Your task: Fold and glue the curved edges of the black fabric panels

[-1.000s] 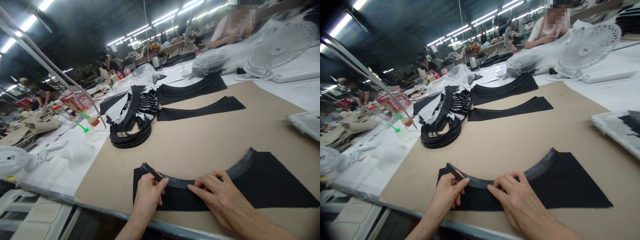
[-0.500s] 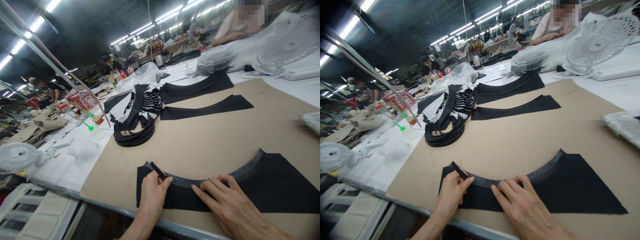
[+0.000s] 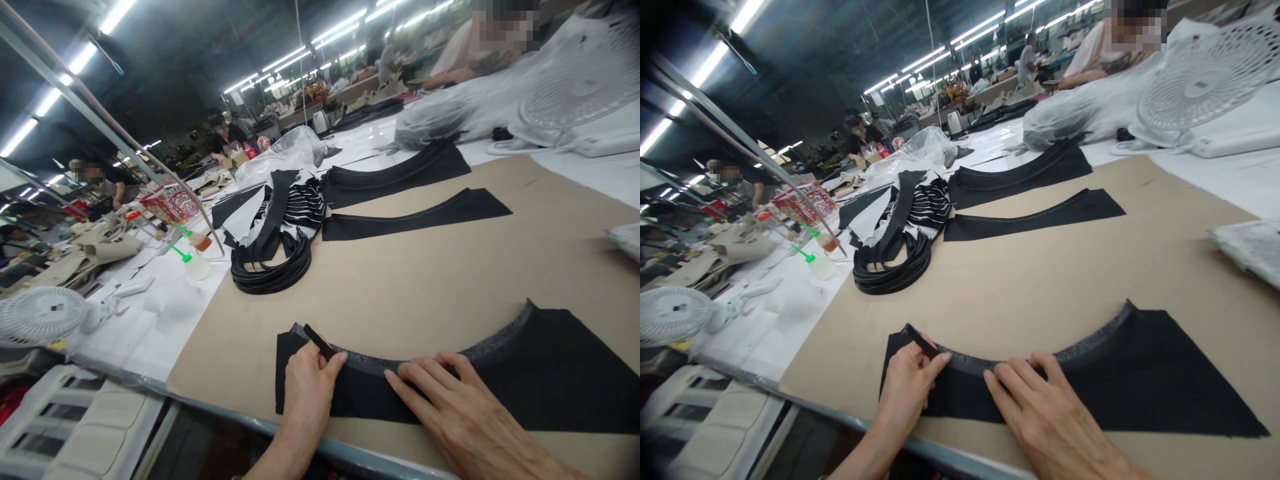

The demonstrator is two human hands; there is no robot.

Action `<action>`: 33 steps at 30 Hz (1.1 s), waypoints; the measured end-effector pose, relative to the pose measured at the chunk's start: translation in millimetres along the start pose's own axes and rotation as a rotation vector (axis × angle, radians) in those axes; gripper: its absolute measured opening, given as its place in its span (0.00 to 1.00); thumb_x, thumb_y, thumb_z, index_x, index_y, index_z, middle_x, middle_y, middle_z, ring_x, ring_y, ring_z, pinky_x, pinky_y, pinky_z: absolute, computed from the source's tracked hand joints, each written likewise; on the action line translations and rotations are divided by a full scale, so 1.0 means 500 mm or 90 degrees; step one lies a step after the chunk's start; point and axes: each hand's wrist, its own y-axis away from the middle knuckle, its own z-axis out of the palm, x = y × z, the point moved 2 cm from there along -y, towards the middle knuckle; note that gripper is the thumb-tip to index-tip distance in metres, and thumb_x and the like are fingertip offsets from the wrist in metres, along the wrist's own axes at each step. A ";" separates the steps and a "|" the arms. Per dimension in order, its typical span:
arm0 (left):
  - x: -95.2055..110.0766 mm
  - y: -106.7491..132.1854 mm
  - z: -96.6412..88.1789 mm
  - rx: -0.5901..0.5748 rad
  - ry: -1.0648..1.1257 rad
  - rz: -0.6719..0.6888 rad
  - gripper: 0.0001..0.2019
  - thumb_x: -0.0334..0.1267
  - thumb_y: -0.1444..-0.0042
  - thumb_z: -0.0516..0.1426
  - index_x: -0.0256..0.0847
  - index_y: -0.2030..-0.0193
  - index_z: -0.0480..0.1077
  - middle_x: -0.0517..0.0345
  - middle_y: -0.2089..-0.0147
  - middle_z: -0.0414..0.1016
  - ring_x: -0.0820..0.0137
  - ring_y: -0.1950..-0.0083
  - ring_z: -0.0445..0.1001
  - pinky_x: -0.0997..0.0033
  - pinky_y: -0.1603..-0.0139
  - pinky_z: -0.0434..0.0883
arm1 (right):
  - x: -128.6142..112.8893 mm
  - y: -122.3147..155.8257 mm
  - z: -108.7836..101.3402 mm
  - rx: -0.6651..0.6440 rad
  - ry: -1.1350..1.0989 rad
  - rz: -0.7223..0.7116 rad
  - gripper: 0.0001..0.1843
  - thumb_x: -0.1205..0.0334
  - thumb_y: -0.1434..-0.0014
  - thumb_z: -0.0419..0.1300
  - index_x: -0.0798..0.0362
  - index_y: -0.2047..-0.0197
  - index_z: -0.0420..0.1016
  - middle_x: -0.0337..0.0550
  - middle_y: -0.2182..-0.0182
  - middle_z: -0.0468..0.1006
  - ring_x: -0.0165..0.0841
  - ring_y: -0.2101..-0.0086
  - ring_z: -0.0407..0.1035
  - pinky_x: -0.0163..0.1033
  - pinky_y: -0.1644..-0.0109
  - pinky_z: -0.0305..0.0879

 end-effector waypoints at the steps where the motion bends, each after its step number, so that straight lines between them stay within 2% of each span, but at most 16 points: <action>1: 0.002 0.001 -0.001 0.003 -0.004 -0.001 0.06 0.39 0.45 0.59 0.42 0.69 0.70 0.68 0.83 0.62 0.75 0.83 0.61 0.75 0.79 0.54 | 0.000 -0.001 -0.001 0.000 0.008 -0.002 0.24 0.80 0.49 0.50 0.55 0.52 0.73 0.42 0.61 0.76 0.36 0.62 0.67 0.47 0.49 0.54; 5: 0.011 0.005 -0.001 0.023 -0.014 0.003 0.05 0.35 0.47 0.61 0.42 0.70 0.68 0.68 0.82 0.63 0.75 0.81 0.63 0.75 0.77 0.55 | -0.011 -0.018 0.002 0.011 -0.002 -0.024 0.24 0.79 0.48 0.51 0.56 0.49 0.71 0.42 0.61 0.75 0.37 0.62 0.67 0.48 0.49 0.56; 8: 0.012 0.006 -0.002 0.037 -0.002 0.006 0.07 0.35 0.49 0.62 0.42 0.69 0.66 0.68 0.82 0.63 0.75 0.80 0.64 0.76 0.76 0.56 | -0.027 -0.037 0.019 -0.020 -0.028 -0.038 0.24 0.77 0.48 0.53 0.57 0.47 0.69 0.42 0.61 0.74 0.36 0.63 0.66 0.45 0.52 0.60; 10: 0.007 0.001 -0.004 0.027 0.031 -0.002 0.09 0.39 0.49 0.62 0.42 0.66 0.65 0.70 0.82 0.62 0.76 0.82 0.62 0.76 0.79 0.55 | -0.035 -0.043 0.033 -0.036 -0.017 -0.035 0.24 0.77 0.48 0.53 0.58 0.48 0.69 0.43 0.61 0.74 0.36 0.63 0.67 0.45 0.53 0.62; 12: -0.001 -0.008 -0.012 -0.003 0.083 -0.017 0.13 0.48 0.47 0.59 0.43 0.63 0.63 0.71 0.83 0.62 0.77 0.86 0.59 0.77 0.84 0.52 | -0.039 -0.042 0.042 -0.021 0.009 -0.031 0.26 0.78 0.49 0.52 0.59 0.47 0.68 0.44 0.59 0.74 0.37 0.60 0.67 0.48 0.50 0.62; 14: -0.011 -0.020 -0.026 -0.034 0.139 -0.034 0.18 0.56 0.47 0.55 0.43 0.62 0.62 0.72 0.82 0.62 0.78 0.89 0.55 0.78 0.88 0.48 | -0.039 -0.040 0.044 0.000 0.021 -0.033 0.28 0.79 0.50 0.51 0.58 0.45 0.68 0.44 0.57 0.75 0.37 0.57 0.67 0.49 0.45 0.61; 16: -0.020 -0.031 -0.044 -0.045 0.184 -0.047 0.20 0.59 0.48 0.54 0.43 0.63 0.61 0.72 0.81 0.63 0.79 0.89 0.55 0.79 0.90 0.46 | -0.038 -0.040 0.037 0.021 0.020 -0.036 0.28 0.79 0.50 0.51 0.57 0.45 0.68 0.43 0.56 0.76 0.37 0.56 0.68 0.50 0.44 0.60; 19: -0.031 -0.045 -0.067 -0.037 0.222 -0.056 0.20 0.58 0.50 0.55 0.43 0.65 0.60 0.71 0.79 0.64 0.81 0.89 0.56 0.82 0.90 0.46 | -0.036 -0.053 0.018 0.041 0.027 -0.037 0.28 0.80 0.52 0.51 0.56 0.48 0.70 0.42 0.59 0.77 0.37 0.58 0.68 0.49 0.47 0.62; 23: -0.040 -0.059 -0.076 -0.019 0.218 -0.055 0.18 0.54 0.54 0.58 0.42 0.69 0.61 0.70 0.81 0.64 0.81 0.89 0.58 0.82 0.90 0.46 | -0.036 -0.067 0.005 0.054 0.052 -0.050 0.25 0.78 0.55 0.51 0.54 0.54 0.72 0.43 0.64 0.77 0.40 0.63 0.67 0.48 0.55 0.64; 29: -0.051 -0.070 -0.068 0.001 0.197 -0.043 0.15 0.50 0.54 0.58 0.41 0.71 0.62 0.70 0.81 0.64 0.80 0.90 0.59 0.83 0.91 0.48 | -0.029 -0.053 0.030 0.044 0.035 -0.044 0.29 0.78 0.54 0.50 0.54 0.47 0.70 0.40 0.59 0.78 0.37 0.58 0.68 0.50 0.49 0.58; 33: -0.054 -0.073 -0.067 0.008 0.195 -0.041 0.13 0.48 0.53 0.58 0.41 0.71 0.61 0.71 0.82 0.63 0.81 0.90 0.59 0.83 0.90 0.48 | -0.026 -0.054 0.036 0.023 0.029 -0.041 0.29 0.77 0.54 0.51 0.54 0.48 0.70 0.39 0.59 0.77 0.36 0.60 0.68 0.51 0.50 0.58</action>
